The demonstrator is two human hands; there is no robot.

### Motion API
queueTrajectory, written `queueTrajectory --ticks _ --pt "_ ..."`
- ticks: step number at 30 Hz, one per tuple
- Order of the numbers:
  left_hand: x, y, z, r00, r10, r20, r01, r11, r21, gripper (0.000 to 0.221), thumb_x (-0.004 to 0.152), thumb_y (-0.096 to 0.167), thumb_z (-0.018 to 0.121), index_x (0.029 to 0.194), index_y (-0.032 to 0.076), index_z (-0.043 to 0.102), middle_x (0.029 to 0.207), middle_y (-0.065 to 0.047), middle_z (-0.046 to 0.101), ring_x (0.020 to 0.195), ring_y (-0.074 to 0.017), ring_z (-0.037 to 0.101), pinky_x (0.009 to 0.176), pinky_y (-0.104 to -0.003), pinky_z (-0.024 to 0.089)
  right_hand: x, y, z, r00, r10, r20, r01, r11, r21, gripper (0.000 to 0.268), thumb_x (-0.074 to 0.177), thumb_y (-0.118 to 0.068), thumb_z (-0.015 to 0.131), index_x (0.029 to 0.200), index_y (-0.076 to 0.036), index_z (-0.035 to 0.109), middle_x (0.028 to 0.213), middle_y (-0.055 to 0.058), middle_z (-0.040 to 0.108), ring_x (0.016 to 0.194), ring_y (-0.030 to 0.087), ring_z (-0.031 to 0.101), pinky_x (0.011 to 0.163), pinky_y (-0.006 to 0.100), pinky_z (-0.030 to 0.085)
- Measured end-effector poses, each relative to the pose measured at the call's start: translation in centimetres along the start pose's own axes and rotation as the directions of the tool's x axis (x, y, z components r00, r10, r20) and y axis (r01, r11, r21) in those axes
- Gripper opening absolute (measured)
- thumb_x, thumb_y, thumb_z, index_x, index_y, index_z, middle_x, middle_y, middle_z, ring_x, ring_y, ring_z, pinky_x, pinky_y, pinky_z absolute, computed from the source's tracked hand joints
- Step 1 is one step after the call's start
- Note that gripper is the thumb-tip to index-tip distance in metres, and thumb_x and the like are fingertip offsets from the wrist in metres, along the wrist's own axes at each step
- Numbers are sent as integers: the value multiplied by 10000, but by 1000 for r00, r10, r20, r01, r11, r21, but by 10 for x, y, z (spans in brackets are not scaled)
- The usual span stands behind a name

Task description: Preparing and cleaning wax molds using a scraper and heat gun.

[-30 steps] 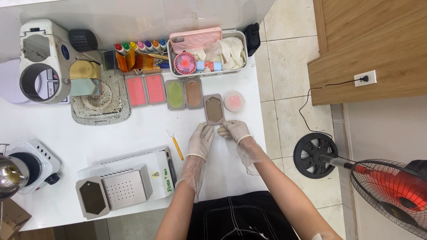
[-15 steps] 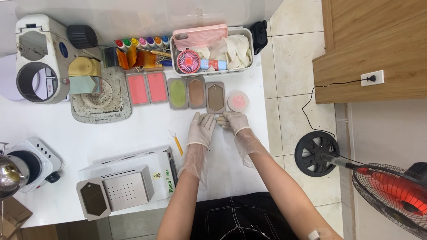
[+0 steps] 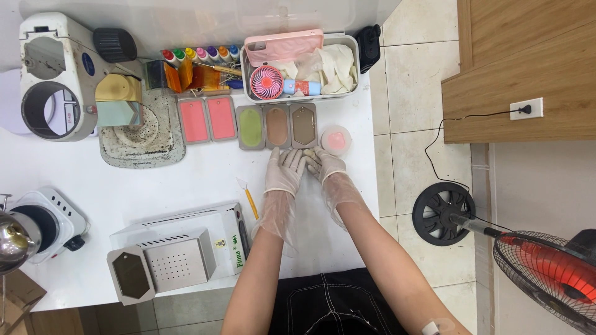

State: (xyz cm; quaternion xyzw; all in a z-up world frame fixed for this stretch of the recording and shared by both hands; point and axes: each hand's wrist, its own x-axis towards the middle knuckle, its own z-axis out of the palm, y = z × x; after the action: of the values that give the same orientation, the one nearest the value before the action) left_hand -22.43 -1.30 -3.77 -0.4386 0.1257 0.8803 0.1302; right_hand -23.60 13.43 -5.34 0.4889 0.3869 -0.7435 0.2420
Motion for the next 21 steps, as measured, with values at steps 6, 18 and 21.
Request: queueTrajectory --ticks 6,18,21 --pt "-6 -1 -5 999 23 36 -24 999 28 704 979 400 580 1502 -19 364 1552 -208 449 1431 -346 464 1158 -448 400 -1 1 1 1000 -12 -20 12 1000 -12 213 1013 -284 616 1143 -133 690 1020 -12 775 859 107 704 730 260 538" --pt "-126 -8 10 903 427 -35 -379 834 401 525 1004 327 504 1394 -22 529 1414 -174 611 1351 -292 573 1109 -390 441 -71 14 0 930 -361 77 355 819 -451 277 987 -343 649 1018 -79 725 882 35 752 755 123 680 653 269 500" --pt "-201 -7 43 865 498 -60 -388 740 550 488 1004 335 504 1346 -2 585 1252 -156 704 1197 -262 680 1052 -364 508 -67 53 -14 863 -454 224 504 728 -465 297 970 -297 683 1042 -15 739 842 58 741 730 150 665 683 288 557"
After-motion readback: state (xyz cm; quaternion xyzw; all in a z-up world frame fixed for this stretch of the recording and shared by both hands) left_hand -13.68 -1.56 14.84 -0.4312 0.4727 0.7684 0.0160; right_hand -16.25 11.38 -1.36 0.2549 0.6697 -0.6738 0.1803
